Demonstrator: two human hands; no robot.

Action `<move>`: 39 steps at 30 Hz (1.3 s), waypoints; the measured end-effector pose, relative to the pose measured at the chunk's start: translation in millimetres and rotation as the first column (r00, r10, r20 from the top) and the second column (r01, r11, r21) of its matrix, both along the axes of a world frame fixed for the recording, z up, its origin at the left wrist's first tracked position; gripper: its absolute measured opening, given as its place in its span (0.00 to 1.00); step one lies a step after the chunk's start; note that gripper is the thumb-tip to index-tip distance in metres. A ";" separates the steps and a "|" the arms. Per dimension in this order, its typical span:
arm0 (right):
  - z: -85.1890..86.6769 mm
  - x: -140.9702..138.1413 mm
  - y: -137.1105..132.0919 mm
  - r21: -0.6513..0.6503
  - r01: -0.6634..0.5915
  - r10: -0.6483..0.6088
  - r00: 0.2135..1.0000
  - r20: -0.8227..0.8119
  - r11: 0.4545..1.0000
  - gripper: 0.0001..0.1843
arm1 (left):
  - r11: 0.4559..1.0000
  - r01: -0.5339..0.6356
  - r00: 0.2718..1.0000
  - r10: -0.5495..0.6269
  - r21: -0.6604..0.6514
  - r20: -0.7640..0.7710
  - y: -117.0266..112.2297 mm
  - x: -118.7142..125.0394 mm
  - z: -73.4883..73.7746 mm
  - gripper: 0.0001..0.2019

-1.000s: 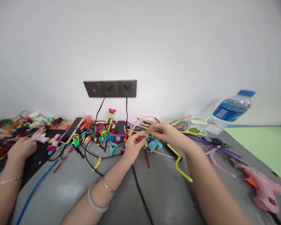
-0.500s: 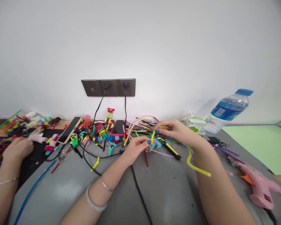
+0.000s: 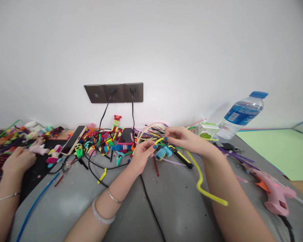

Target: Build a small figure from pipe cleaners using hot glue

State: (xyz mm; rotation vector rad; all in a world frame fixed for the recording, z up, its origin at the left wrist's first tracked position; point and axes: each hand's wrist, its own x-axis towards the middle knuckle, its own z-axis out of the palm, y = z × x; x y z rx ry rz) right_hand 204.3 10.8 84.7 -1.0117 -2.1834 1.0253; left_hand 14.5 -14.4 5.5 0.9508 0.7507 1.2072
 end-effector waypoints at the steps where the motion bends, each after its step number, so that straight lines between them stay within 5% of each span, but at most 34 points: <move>1: -0.3 -1.6 -0.6 -0.016 -0.028 0.028 1.000 0.001 0.999 0.10 | 0.998 -0.054 0.998 0.055 -0.012 0.015 0.6 0.1 0.7 0.20; 4: -2.6 -11.0 -3.7 -0.109 -0.156 0.157 0.988 -0.002 0.982 0.11 | 0.985 -0.168 0.983 0.170 -0.026 0.066 0.6 0.8 1.8 0.19; 10: -11.5 -32.5 -7.5 -0.325 -0.333 0.305 0.943 -0.133 0.885 0.11 | 0.977 -0.184 0.968 0.198 -0.103 0.151 -1.4 0.2 1.8 0.18; 15: -11.9 -18.1 1.2 -0.230 -0.171 0.152 0.983 -0.100 0.958 0.13 | 0.976 -0.195 0.968 0.208 -0.102 0.139 5.2 -6.9 1.7 0.18; 20: -3.4 3.8 2.9 -0.142 -0.029 0.036 0.998 0.048 0.989 0.16 | 0.997 -0.079 0.993 0.080 0.016 -0.086 5.0 -8.9 -1.6 0.19; 26: 8.1 5.4 -3.9 -0.091 -0.005 0.023 0.979 0.202 0.996 0.12 | 0.956 0.182 0.913 -0.078 0.229 -0.400 1.6 -9.3 -5.7 0.13; 31: 6.9 3.4 -4.0 -0.078 -0.015 0.034 0.968 0.249 0.997 0.13 | 0.907 0.315 0.834 -0.124 0.281 -0.537 2.4 -12.3 -5.4 0.09; 39: 2.8 -10.2 -6.1 -0.078 -0.042 0.057 0.980 0.192 0.996 0.13 | 0.923 0.308 0.822 -0.134 0.232 -0.554 0.4 -11.1 -9.2 0.09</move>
